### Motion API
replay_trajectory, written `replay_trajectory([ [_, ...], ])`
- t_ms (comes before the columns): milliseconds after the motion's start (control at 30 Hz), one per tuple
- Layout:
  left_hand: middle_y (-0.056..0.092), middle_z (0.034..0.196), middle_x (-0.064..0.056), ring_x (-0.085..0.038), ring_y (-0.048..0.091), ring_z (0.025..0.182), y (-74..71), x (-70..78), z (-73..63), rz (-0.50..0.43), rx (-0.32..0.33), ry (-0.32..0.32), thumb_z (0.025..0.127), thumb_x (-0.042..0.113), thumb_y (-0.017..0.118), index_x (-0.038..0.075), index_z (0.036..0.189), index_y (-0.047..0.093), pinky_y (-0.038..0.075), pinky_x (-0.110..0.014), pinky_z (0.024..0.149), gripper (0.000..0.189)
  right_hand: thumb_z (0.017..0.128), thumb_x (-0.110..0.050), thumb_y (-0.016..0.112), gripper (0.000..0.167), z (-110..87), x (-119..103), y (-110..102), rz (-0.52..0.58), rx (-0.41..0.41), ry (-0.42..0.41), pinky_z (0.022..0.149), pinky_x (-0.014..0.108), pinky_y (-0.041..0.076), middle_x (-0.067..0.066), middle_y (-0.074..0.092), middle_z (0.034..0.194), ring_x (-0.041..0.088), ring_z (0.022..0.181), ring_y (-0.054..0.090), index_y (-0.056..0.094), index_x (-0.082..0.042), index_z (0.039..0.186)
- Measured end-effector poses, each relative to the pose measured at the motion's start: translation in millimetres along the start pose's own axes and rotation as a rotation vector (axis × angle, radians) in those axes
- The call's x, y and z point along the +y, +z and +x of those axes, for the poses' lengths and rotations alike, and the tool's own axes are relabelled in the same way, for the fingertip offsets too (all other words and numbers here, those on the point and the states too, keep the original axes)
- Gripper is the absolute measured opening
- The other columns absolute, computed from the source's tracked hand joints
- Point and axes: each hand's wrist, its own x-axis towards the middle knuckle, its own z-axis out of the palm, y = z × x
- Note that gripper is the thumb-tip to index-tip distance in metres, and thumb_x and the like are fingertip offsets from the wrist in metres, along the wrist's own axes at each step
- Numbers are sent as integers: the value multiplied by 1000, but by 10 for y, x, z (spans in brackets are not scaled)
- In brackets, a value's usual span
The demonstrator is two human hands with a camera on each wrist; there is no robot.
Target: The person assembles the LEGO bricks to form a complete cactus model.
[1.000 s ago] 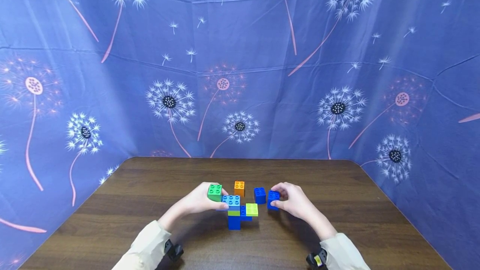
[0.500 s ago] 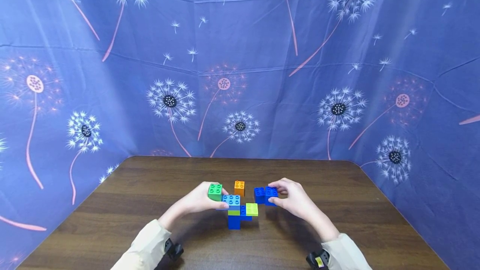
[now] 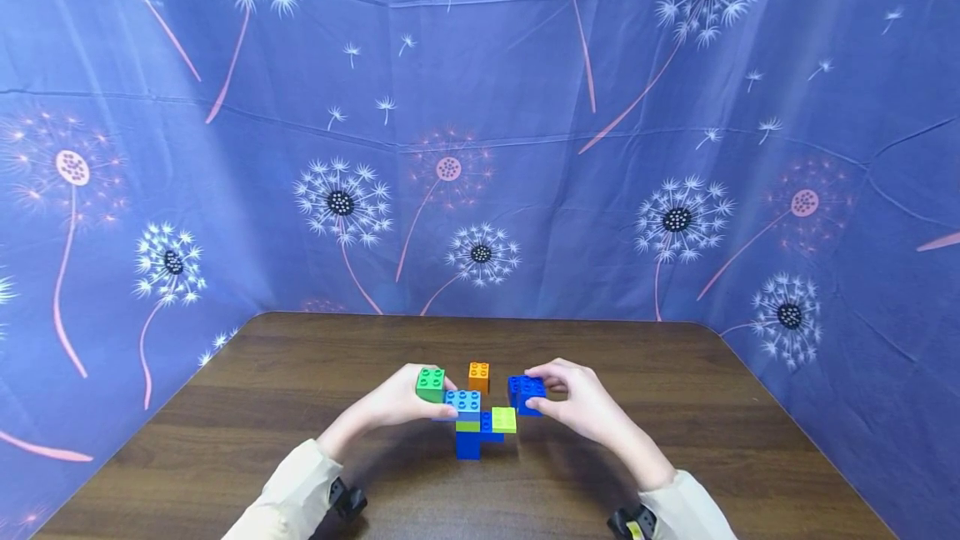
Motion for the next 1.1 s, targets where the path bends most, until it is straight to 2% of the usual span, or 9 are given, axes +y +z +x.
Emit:
replay_trajectory([
  [500,62,71,7,0,47,58,-11,-9,-8,-2,-4,6,76,28,77,8,96,68,44,-19,55,29,83,-29,71,36,3,-141,26,44,-68,27,80,33,54,1,65,103,17,92,64,65,-8,113],
  [767,65,74,5,-1,51,59,-17,1,-8,-15,-5,8,76,27,77,7,97,68,46,-20,56,30,83,-30,70,39,7,-149,41,72,-93,36,81,38,53,3,65,105,19,93,64,64,-7,114],
  [1100,65,74,5,-2,52,60,-10,-1,-7,-22,-6,2,76,27,77,7,97,68,47,-20,57,30,83,-29,71,37,14,-137,65,56,-114,34,80,37,54,2,65,103,15,90,64,64,-7,112],
])
